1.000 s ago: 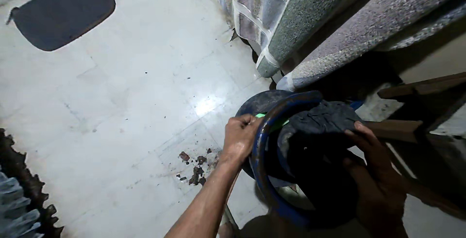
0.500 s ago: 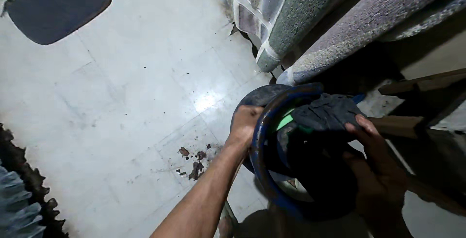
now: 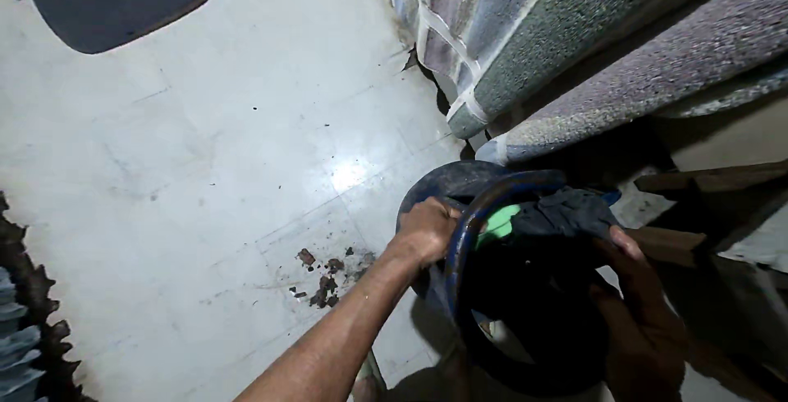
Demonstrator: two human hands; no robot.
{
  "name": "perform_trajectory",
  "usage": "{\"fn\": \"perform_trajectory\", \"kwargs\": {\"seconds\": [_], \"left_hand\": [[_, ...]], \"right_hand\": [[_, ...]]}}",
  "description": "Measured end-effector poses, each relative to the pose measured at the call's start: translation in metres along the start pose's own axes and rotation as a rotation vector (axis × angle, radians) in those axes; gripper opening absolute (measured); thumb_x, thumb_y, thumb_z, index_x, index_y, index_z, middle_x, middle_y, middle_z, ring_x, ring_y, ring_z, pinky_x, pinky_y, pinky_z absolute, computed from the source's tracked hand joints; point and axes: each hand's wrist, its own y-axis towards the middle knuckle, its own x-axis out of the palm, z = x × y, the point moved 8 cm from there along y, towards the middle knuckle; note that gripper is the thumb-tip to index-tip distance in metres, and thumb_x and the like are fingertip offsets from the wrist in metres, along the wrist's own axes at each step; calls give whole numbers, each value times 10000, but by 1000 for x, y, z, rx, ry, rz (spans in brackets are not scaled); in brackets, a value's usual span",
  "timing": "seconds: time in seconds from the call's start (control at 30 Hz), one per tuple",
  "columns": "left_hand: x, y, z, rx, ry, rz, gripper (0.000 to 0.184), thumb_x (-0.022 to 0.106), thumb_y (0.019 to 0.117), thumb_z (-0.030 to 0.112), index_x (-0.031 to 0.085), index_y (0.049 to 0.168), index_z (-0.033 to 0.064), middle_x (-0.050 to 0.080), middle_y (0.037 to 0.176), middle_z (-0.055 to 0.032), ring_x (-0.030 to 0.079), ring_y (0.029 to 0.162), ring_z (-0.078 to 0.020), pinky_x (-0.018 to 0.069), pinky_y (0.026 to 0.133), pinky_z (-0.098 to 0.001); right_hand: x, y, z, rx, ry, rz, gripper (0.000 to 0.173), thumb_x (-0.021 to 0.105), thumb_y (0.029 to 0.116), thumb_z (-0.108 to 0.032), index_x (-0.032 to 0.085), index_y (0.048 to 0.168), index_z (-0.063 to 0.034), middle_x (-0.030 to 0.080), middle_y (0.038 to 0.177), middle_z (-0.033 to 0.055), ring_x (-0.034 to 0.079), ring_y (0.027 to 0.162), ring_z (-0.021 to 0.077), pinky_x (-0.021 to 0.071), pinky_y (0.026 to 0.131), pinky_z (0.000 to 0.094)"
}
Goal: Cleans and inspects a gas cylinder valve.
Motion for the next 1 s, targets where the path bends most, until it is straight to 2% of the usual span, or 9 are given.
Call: {"fn": "perform_trajectory", "kwargs": {"seconds": [0.17, 0.3, 0.37, 0.43, 0.5, 0.6, 0.73, 0.87, 1.0], "left_hand": [[-10, -6, 2, 64, 36, -14, 334, 604, 1035, 235, 663, 742, 87, 562, 673, -32, 535, 663, -174, 424, 645, -424], [6, 4, 8, 73, 125, -21, 251, 694, 980, 322, 721, 867, 100, 665, 803, -81, 637, 786, -244, 502, 730, -502], [12, 11, 12, 102, 135, 4, 328, 725, 937, 442, 732, 855, 124, 678, 773, -61, 651, 748, -232, 517, 696, -503], [13, 13, 16, 114, 120, 22, 355, 734, 922, 471, 729, 835, 127, 673, 747, -48, 646, 712, -213, 519, 664, -476], [10, 9, 15, 148, 99, 34, 337, 738, 925, 447, 729, 814, 129, 672, 735, -36, 642, 702, -197, 519, 661, -461], [-16, -6, 1, 217, 10, 70, 264, 676, 981, 258, 710, 758, 120, 633, 706, -19, 598, 678, -163, 483, 647, -424], [-37, -10, -39, 236, -126, 175, 363, 692, 960, 363, 656, 664, 156, 594, 604, 5, 555, 549, -122, 454, 532, -340], [-5, 2, 5, 261, -73, 211, 297, 672, 990, 233, 678, 715, 122, 614, 662, -14, 583, 629, -152, 472, 603, -395], [-3, 4, 8, 248, -111, 198, 311, 651, 1004, 225, 674, 712, 122, 607, 628, -9, 554, 567, -137, 440, 539, -374]], "right_hand": [[1, 3, -3, -27, -2, -27, 382, 493, 963, -68, 635, 1289, 69, 509, 1513, 177, 440, 1445, 178, 395, 1183, 312], [1, 1, -2, -6, 18, -19, 376, 483, 968, -75, 659, 1282, 35, 511, 1523, 134, 440, 1443, 170, 396, 1184, 318], [0, 0, 0, 3, 20, -11, 378, 480, 960, -72, 665, 1273, 25, 521, 1516, 123, 454, 1431, 171, 407, 1175, 323], [0, 1, 1, 7, 32, -4, 382, 476, 955, -77, 670, 1274, 4, 524, 1514, 109, 464, 1422, 168, 421, 1162, 326], [1, -1, 1, 20, 43, 1, 375, 487, 961, -89, 669, 1281, -16, 522, 1521, 85, 475, 1411, 141, 438, 1145, 307], [2, -2, 1, 18, 36, -4, 374, 494, 970, -101, 667, 1291, -22, 509, 1534, 90, 451, 1436, 155, 425, 1162, 317], [1, -3, 2, 10, 28, -5, 383, 481, 973, -100, 675, 1298, -47, 515, 1535, 74, 446, 1444, 176, 422, 1169, 343], [0, -3, 4, 48, 22, 4, 388, 477, 964, -107, 676, 1291, -45, 523, 1527, 75, 438, 1452, 175, 418, 1173, 346], [1, -2, 4, 27, 6, -12, 386, 491, 985, -147, 655, 1321, -49, 512, 1534, 63, 432, 1452, 162, 413, 1176, 348]]}}
